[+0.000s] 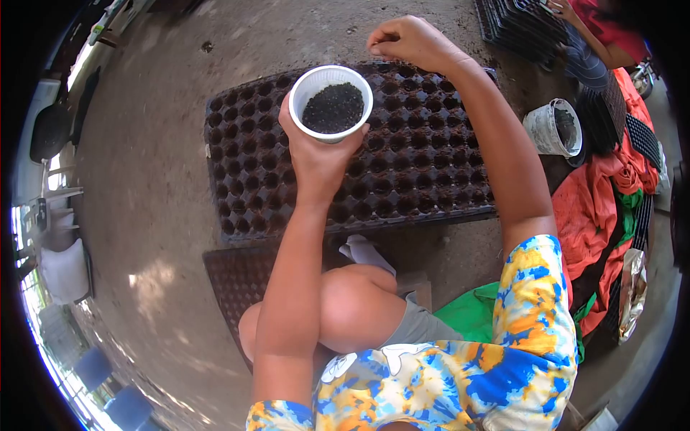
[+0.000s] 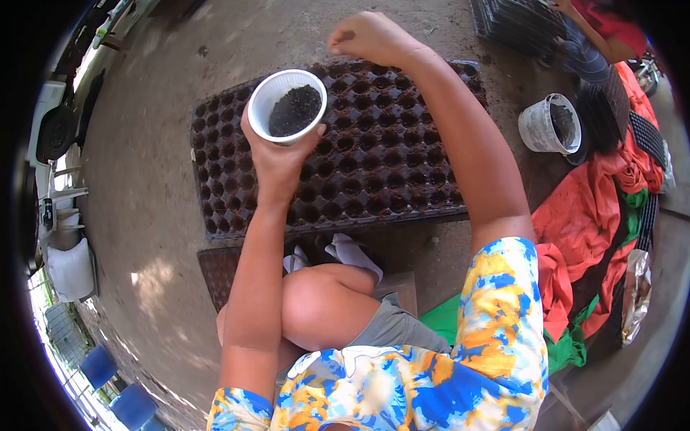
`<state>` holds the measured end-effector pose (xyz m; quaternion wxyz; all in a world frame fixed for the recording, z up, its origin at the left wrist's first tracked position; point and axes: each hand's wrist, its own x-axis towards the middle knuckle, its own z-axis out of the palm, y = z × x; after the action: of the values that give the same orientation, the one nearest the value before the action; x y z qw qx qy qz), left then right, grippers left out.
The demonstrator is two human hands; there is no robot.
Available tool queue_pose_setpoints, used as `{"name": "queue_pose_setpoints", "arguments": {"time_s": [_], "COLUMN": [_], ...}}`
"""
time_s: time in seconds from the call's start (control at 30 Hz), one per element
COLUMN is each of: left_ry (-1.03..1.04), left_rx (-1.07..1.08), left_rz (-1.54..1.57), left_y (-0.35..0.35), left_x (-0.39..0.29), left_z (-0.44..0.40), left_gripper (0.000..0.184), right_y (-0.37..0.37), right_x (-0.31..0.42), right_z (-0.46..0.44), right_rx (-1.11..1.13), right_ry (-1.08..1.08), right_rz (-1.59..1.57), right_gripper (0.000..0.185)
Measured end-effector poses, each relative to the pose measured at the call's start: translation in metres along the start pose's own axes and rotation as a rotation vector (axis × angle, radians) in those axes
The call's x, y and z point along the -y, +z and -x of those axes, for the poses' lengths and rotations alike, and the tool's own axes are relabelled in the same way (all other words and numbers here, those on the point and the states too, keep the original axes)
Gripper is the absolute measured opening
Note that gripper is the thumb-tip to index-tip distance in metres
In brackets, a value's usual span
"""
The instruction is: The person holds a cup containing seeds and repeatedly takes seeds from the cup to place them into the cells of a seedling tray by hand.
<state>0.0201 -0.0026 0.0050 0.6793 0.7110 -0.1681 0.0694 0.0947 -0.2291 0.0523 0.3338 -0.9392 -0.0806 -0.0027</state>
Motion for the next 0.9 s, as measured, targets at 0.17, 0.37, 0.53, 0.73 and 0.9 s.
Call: {"name": "queue_pose_setpoints", "arguments": {"time_s": [0.17,0.37,0.53,0.73,0.9], "left_ry": [0.005,0.001,-0.004,-0.009,-0.032], "left_rx": [-0.013,-0.024,-0.037,-0.047,-0.042], "left_rz": [0.093,0.107,0.118,0.100,0.117], "left_y": [0.001,0.002,0.001,0.000,-0.002], "left_x": [0.002,0.000,0.003,0.001,0.003], "left_z": [-0.001,-0.001,-0.001,-0.001,-0.001], "left_gripper": [0.090,0.090,0.090,0.094,0.094], "right_y": [0.027,0.028,0.019,0.020,0.025], "right_x": [-0.060,-0.061,-0.033,-0.027,-0.033], "right_z": [-0.004,0.002,0.016,0.024,0.027], "right_rx": [0.007,0.002,0.218,0.237,0.210], "right_ry": [0.237,0.254,0.209,0.237,0.156], "right_rz": [0.019,-0.041,0.068,0.108,0.190], "right_gripper": [0.019,0.018,0.019,0.022,0.023]}}
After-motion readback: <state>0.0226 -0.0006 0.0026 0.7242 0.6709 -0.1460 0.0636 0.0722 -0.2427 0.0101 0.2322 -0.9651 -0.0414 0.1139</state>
